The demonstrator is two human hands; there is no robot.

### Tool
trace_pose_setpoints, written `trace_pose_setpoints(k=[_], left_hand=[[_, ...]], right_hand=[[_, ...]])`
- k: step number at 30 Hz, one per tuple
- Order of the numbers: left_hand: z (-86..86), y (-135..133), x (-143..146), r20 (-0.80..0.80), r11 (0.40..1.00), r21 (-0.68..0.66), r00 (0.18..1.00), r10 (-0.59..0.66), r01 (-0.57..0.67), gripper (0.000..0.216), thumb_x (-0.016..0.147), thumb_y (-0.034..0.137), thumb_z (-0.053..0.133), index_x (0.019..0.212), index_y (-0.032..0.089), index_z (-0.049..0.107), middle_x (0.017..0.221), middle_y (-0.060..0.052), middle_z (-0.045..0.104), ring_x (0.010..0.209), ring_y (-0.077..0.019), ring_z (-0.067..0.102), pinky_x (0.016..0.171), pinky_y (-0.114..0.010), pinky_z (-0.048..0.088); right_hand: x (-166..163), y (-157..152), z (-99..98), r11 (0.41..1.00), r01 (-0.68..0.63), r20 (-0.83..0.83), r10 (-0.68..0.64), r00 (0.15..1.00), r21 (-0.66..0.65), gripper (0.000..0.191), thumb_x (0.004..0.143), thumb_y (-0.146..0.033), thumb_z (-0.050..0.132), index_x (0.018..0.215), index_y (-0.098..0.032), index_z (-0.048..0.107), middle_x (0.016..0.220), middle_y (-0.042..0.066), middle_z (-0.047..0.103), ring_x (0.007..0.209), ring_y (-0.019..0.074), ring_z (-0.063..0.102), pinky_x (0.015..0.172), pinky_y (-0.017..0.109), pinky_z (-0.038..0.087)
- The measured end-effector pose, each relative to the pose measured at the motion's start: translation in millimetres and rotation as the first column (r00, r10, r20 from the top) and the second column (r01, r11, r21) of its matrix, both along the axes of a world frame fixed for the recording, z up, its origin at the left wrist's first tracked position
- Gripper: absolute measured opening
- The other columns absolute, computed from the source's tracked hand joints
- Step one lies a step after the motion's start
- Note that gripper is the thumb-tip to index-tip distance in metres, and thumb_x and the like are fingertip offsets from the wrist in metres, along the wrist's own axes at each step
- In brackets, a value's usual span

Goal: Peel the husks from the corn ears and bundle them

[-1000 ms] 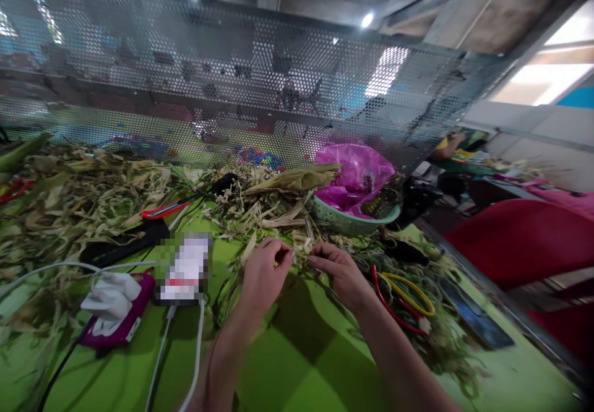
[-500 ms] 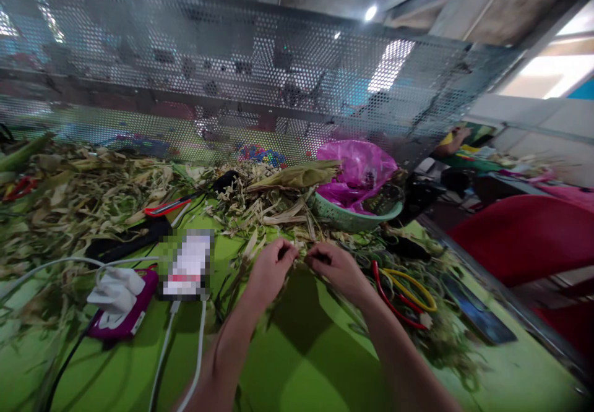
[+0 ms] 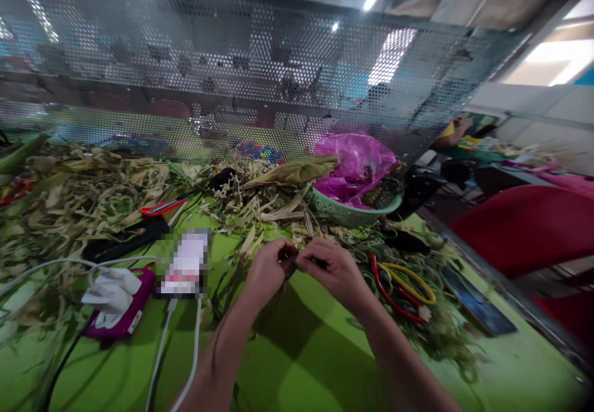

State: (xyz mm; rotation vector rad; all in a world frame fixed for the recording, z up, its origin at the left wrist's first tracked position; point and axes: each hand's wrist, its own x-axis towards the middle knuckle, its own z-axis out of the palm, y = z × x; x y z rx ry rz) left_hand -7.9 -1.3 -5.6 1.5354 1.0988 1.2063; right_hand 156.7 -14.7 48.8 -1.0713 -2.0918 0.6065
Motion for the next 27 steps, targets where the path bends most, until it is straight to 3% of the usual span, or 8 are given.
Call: trace_pose_setpoints(k=[4,8,14,27], left_hand=[[7.1,-3,0,0.114,0.995,-0.094,0.993,-0.026,0.037,0.006,0.072,0.019,0.06,0.077,0.017,0.063,0.072,-0.001,0.062,0.067,-0.0133,0.053,0.065,-0.024,0.041],[16.6,-5,1,0.091,0.994,-0.104,0.996,-0.02,0.03,0.005,0.071,0.017,0.058,0.074,0.016,0.062,0.069,0.001,0.059,0.067,-0.0126,0.051,0.065,-0.024,0.04],[17.1,-5,1,0.154,0.99,-0.118,0.987,-0.052,0.071,0.006,0.072,0.019,0.06,0.076,0.016,0.062,0.071,0.0,0.06,0.067,-0.0128,0.051,0.065,-0.024,0.04],[10.1,2,-4,0.335,0.963,-0.269,0.94,0.063,0.031,0.017,0.063,0.02,0.071,0.075,0.014,0.062,0.067,0.001,0.06,0.064,-0.0099,0.052,0.064,-0.022,0.04]], right_hand=[[6,4,0.4,0.99,0.095,-0.095,-0.085,0.992,0.101,0.02,0.09,-0.033,0.057,0.079,-0.021,0.068,0.089,0.007,0.063,0.085,0.0194,0.06,0.076,0.031,0.047],[9,12,-7.7,0.98,0.17,-0.054,-0.165,0.985,0.106,0.015,0.085,-0.026,0.062,0.098,-0.023,0.069,0.089,0.005,0.065,0.076,0.0183,0.06,0.065,0.028,0.046],[3,13,-10.3,0.981,0.162,-0.007,-0.162,0.987,0.108,0.007,0.083,-0.018,0.061,0.08,-0.021,0.067,0.08,0.004,0.066,0.077,0.0196,0.061,0.072,0.03,0.046],[0,5,-6.3,0.997,-0.004,0.006,0.004,1.0,0.071,0.008,0.085,-0.018,0.059,0.081,-0.02,0.065,0.082,0.004,0.065,0.079,0.0177,0.06,0.073,0.028,0.046]])
